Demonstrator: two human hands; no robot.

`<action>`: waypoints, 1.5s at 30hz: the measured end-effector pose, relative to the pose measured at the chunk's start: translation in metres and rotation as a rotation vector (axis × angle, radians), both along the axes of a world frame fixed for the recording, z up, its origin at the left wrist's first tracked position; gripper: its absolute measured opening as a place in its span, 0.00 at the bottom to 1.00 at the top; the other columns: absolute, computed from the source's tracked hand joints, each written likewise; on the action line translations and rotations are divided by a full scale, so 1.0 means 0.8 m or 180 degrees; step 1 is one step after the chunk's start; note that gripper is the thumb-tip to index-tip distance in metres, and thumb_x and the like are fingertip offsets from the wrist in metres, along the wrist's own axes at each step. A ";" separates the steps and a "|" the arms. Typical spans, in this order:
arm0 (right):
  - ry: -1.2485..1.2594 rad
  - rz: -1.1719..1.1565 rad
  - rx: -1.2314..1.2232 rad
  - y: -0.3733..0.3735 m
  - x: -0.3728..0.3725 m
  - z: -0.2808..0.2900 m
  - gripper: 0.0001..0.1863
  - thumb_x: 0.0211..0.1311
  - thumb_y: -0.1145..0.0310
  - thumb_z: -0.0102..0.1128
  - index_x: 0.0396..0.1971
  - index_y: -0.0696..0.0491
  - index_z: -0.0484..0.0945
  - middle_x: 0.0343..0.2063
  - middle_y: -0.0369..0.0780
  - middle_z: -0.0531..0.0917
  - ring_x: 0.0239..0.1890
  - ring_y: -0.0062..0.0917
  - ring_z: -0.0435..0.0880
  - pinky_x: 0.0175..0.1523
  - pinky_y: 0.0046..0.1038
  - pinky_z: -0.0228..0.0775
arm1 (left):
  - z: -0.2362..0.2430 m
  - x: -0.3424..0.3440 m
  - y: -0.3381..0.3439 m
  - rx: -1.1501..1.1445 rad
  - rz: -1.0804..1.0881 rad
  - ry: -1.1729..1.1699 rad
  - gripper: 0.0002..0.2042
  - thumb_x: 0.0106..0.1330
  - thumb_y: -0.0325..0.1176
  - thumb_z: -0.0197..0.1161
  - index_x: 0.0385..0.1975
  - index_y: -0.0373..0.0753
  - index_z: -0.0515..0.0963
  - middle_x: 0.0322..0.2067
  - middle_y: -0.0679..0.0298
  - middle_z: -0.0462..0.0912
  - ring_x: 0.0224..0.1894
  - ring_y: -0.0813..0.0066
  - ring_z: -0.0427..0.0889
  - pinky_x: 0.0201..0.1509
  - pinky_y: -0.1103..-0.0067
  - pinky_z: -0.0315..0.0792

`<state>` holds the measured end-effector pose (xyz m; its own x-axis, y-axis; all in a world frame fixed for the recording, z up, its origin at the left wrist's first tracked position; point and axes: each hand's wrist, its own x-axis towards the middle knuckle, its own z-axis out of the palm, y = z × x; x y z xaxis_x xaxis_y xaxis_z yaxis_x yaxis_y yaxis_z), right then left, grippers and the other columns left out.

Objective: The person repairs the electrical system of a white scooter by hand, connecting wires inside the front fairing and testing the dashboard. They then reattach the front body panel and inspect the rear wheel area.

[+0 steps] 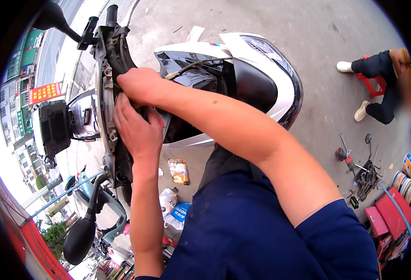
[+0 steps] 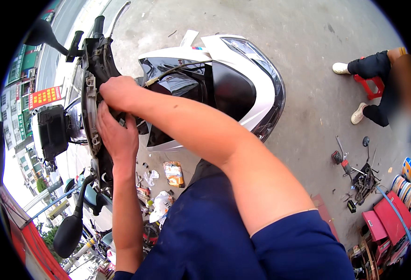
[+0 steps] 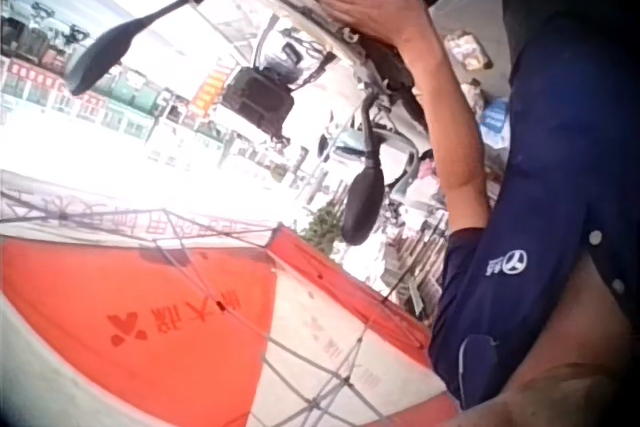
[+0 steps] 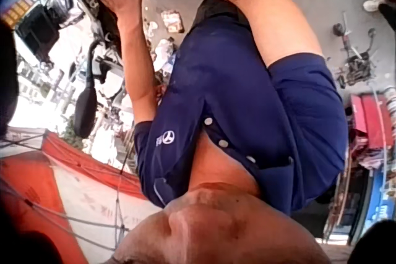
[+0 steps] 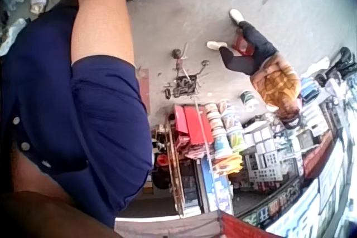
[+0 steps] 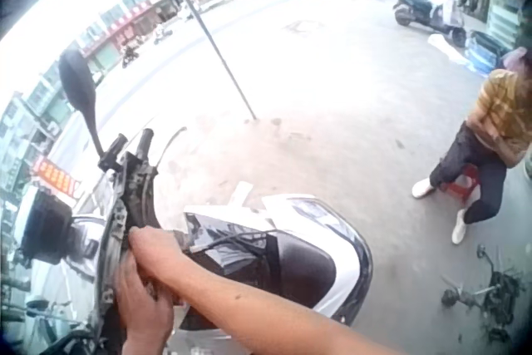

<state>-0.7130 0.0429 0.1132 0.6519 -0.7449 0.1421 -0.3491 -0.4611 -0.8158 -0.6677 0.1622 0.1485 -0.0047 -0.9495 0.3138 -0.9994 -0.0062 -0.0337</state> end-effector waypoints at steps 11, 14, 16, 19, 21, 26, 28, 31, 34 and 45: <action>-0.0865 0.0184 0.0468 -0.002 -0.003 -0.032 0.15 0.51 0.66 0.57 0.39 0.55 0.83 0.36 0.50 0.83 0.42 0.45 0.81 0.49 0.36 0.74 | 0.003 -0.016 0.007 0.0063 -0.0061 -0.0325 0.32 0.55 0.31 0.62 0.60 0.30 0.60 0.61 0.44 0.62 0.64 0.48 0.60 0.69 0.62 0.51; -0.0598 -0.0099 0.0523 -0.002 -0.017 -0.026 0.16 0.52 0.66 0.56 0.41 0.51 0.83 0.38 0.48 0.83 0.43 0.43 0.82 0.49 0.35 0.73 | -0.017 0.003 -0.006 0.0260 0.0037 -0.0410 0.32 0.55 0.31 0.62 0.60 0.29 0.60 0.59 0.44 0.65 0.64 0.49 0.61 0.68 0.62 0.52; -0.0487 -0.0127 0.0547 -0.001 -0.015 -0.027 0.15 0.53 0.65 0.56 0.40 0.50 0.84 0.37 0.47 0.84 0.42 0.42 0.82 0.49 0.35 0.74 | -0.019 0.008 -0.007 0.0057 -0.0038 -0.0243 0.29 0.56 0.30 0.61 0.59 0.29 0.61 0.57 0.45 0.67 0.63 0.49 0.63 0.67 0.62 0.54; -0.0042 0.0292 -0.0295 -0.011 -0.002 -0.011 0.11 0.50 0.67 0.57 0.33 0.50 0.85 0.32 0.45 0.85 0.38 0.40 0.84 0.41 0.36 0.77 | -0.016 -0.004 0.006 -0.0285 -0.0193 0.0281 0.26 0.56 0.27 0.60 0.57 0.30 0.63 0.56 0.46 0.68 0.61 0.49 0.64 0.66 0.62 0.56; 0.0084 0.0324 -0.0770 -0.005 0.012 0.002 0.09 0.44 0.70 0.61 0.29 0.52 0.84 0.30 0.43 0.85 0.35 0.39 0.85 0.35 0.36 0.77 | -0.011 -0.030 0.050 -0.0434 -0.0493 0.0641 0.22 0.57 0.23 0.59 0.53 0.31 0.67 0.53 0.47 0.71 0.56 0.49 0.69 0.62 0.64 0.61; 0.0426 0.0742 -0.0457 -0.005 -0.004 0.020 0.09 0.49 0.70 0.59 0.31 0.53 0.83 0.33 0.45 0.84 0.38 0.39 0.84 0.37 0.39 0.77 | -0.037 -0.014 0.117 -0.0118 0.1541 0.4139 0.17 0.70 0.36 0.53 0.53 0.31 0.68 0.52 0.55 0.74 0.53 0.61 0.74 0.60 0.67 0.65; -0.0022 0.0352 -0.0420 -0.004 0.002 0.004 0.09 0.50 0.71 0.58 0.32 0.54 0.81 0.33 0.45 0.82 0.37 0.40 0.83 0.37 0.40 0.76 | -0.042 0.009 0.106 -0.0595 0.1717 0.5077 0.23 0.72 0.41 0.49 0.59 0.32 0.59 0.59 0.52 0.66 0.58 0.58 0.69 0.63 0.64 0.62; -0.1140 -0.1046 -0.0529 0.025 0.000 -0.040 0.07 0.51 0.72 0.55 0.31 0.56 0.77 0.31 0.46 0.80 0.33 0.41 0.81 0.35 0.41 0.75 | -0.055 0.025 0.095 -0.1212 0.1724 0.5524 0.28 0.72 0.44 0.47 0.65 0.35 0.50 0.65 0.52 0.57 0.61 0.58 0.65 0.67 0.63 0.60; -0.1412 -0.1758 -0.0198 0.110 -0.020 -0.029 0.07 0.50 0.71 0.56 0.30 0.56 0.74 0.27 0.46 0.78 0.30 0.39 0.80 0.33 0.40 0.75 | -0.065 0.032 0.095 -0.1547 0.1841 0.6075 0.26 0.73 0.45 0.45 0.65 0.39 0.52 0.65 0.57 0.58 0.60 0.60 0.66 0.67 0.65 0.60; 0.0407 0.0840 -0.0004 0.119 0.033 -0.002 0.07 0.50 0.67 0.57 0.27 0.52 0.82 0.29 0.42 0.85 0.35 0.36 0.85 0.35 0.36 0.76 | -0.086 0.057 0.095 -0.1704 0.1303 0.7573 0.22 0.72 0.46 0.45 0.58 0.39 0.65 0.57 0.60 0.71 0.61 0.67 0.68 0.67 0.70 0.58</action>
<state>-0.6867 0.1380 0.1119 0.8357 -0.5471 0.0471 -0.3169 -0.5506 -0.7723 -0.6223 0.2383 0.0799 0.6208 -0.6911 -0.3701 0.6855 0.2494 0.6840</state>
